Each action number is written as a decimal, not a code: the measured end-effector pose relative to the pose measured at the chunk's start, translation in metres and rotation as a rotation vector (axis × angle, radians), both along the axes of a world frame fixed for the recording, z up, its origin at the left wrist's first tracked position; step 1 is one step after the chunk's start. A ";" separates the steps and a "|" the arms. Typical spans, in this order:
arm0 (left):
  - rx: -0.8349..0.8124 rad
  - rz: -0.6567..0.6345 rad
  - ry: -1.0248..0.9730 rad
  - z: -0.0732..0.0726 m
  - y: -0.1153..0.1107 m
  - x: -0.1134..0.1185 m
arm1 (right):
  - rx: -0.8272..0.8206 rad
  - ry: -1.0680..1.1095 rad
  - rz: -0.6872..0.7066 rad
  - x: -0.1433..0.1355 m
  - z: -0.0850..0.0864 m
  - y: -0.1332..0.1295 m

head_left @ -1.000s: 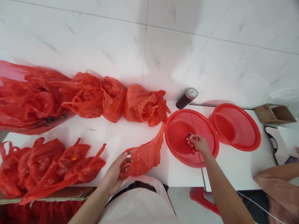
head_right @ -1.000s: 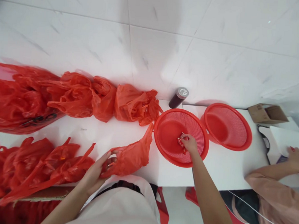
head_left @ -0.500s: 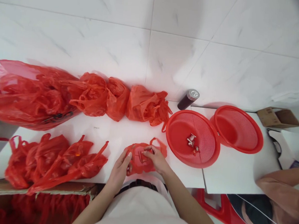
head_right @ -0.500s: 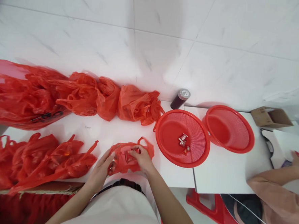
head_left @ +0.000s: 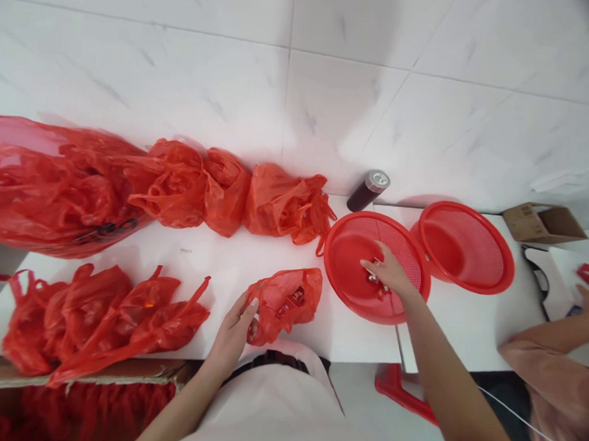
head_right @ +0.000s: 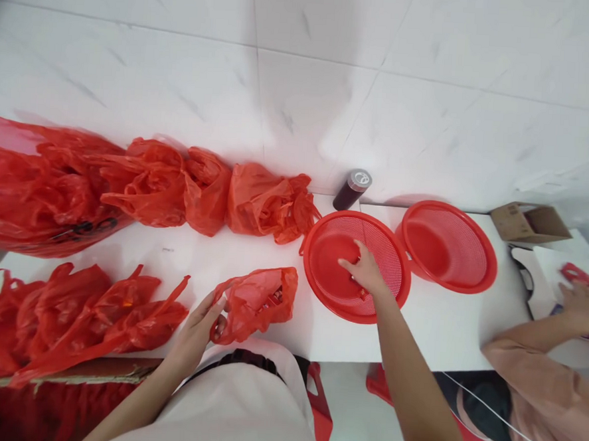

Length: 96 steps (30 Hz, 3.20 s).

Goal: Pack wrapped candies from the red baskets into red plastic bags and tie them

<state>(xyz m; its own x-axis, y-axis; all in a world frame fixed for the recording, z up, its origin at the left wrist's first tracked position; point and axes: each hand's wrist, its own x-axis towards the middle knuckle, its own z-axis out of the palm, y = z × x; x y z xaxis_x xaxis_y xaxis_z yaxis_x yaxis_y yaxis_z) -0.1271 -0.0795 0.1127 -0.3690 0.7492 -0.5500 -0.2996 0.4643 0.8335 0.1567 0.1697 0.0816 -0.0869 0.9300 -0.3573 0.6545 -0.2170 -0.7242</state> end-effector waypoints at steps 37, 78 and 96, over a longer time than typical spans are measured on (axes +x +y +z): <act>0.020 0.039 0.105 0.002 0.003 0.006 | -0.196 0.345 0.475 -0.113 0.015 -0.095; 0.073 0.174 0.187 0.033 -0.059 -0.026 | 0.078 -0.435 1.211 -0.143 0.040 -0.116; 0.154 0.273 0.354 0.061 -0.057 -0.042 | -0.228 -0.035 0.927 -0.087 0.099 -0.108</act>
